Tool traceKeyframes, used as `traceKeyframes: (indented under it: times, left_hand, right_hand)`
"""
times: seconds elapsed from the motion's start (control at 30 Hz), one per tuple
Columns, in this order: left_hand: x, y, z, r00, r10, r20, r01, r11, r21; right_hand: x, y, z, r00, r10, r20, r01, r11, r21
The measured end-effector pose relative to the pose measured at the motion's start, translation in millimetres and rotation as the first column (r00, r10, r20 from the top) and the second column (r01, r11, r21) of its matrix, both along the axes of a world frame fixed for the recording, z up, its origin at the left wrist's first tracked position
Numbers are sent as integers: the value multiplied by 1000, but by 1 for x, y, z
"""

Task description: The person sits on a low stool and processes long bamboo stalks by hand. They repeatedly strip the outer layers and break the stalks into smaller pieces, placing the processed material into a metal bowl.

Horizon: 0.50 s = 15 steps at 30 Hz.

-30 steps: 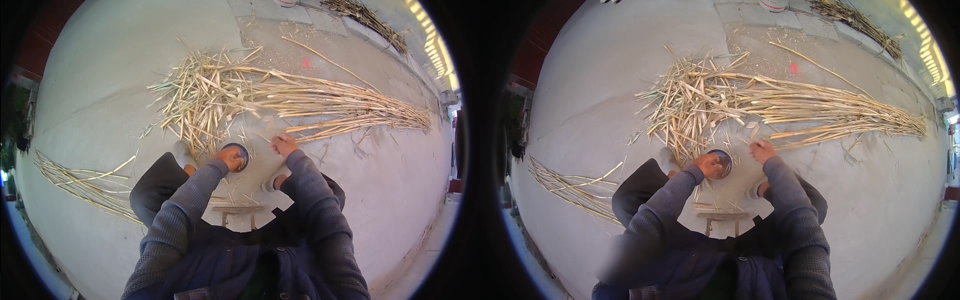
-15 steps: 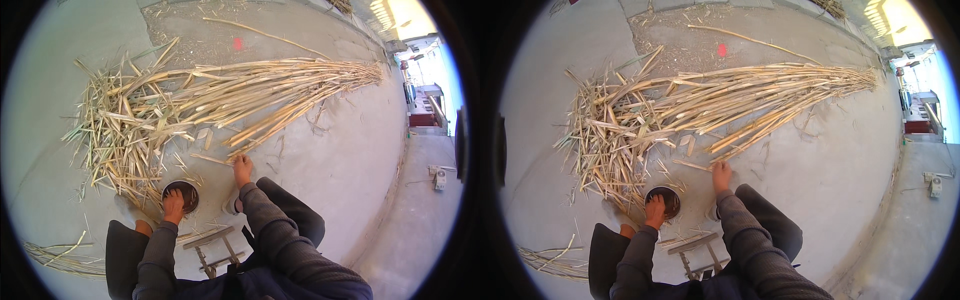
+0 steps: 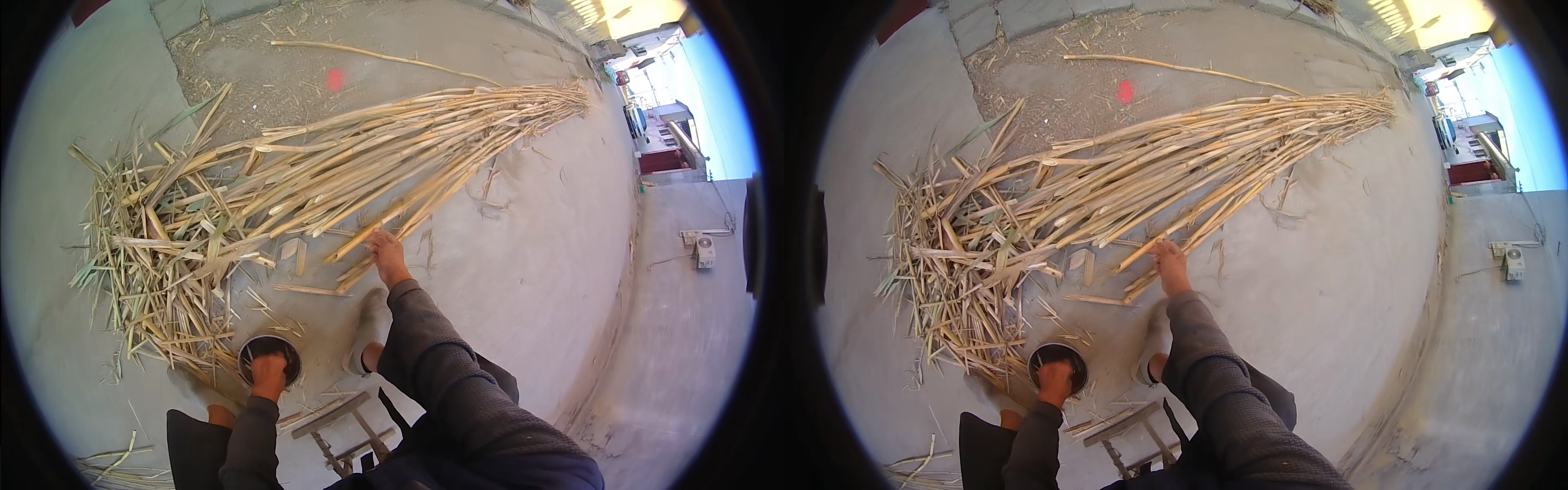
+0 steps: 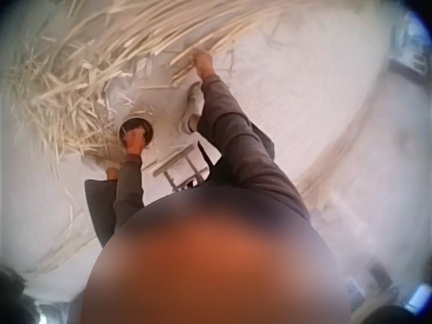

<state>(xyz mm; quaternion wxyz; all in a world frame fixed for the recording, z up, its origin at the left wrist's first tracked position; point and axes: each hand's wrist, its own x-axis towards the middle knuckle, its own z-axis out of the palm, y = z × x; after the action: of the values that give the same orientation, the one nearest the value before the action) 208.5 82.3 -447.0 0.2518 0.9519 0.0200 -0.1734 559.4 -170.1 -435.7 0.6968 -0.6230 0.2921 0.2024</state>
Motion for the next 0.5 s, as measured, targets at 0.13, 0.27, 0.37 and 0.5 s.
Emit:
traceKeyframes:
  times: [0.13, 0.27, 0.37, 0.5]
  left_hand:
    - [13, 3, 26, 993, 110, -34, -113, 987, -117]
    - [27, 9, 51, 998, 56, 25, -56, 998, 5]
    - [51, 22, 95, 930, 10, 368, -19, 1000, 19]
    - [109, 42, 207, 879, 298, 371, -276, 954, -114]
  right_hand:
    - [22, 8, 20, 999, -3, -32, 5, 997, 83]
    - [29, 11, 33, 999, -8, -44, 13, 995, 100]
    - [33, 17, 63, 999, 6, 52, -16, 983, 184]
    - [36, 49, 142, 995, 10, 96, -47, 916, 399]
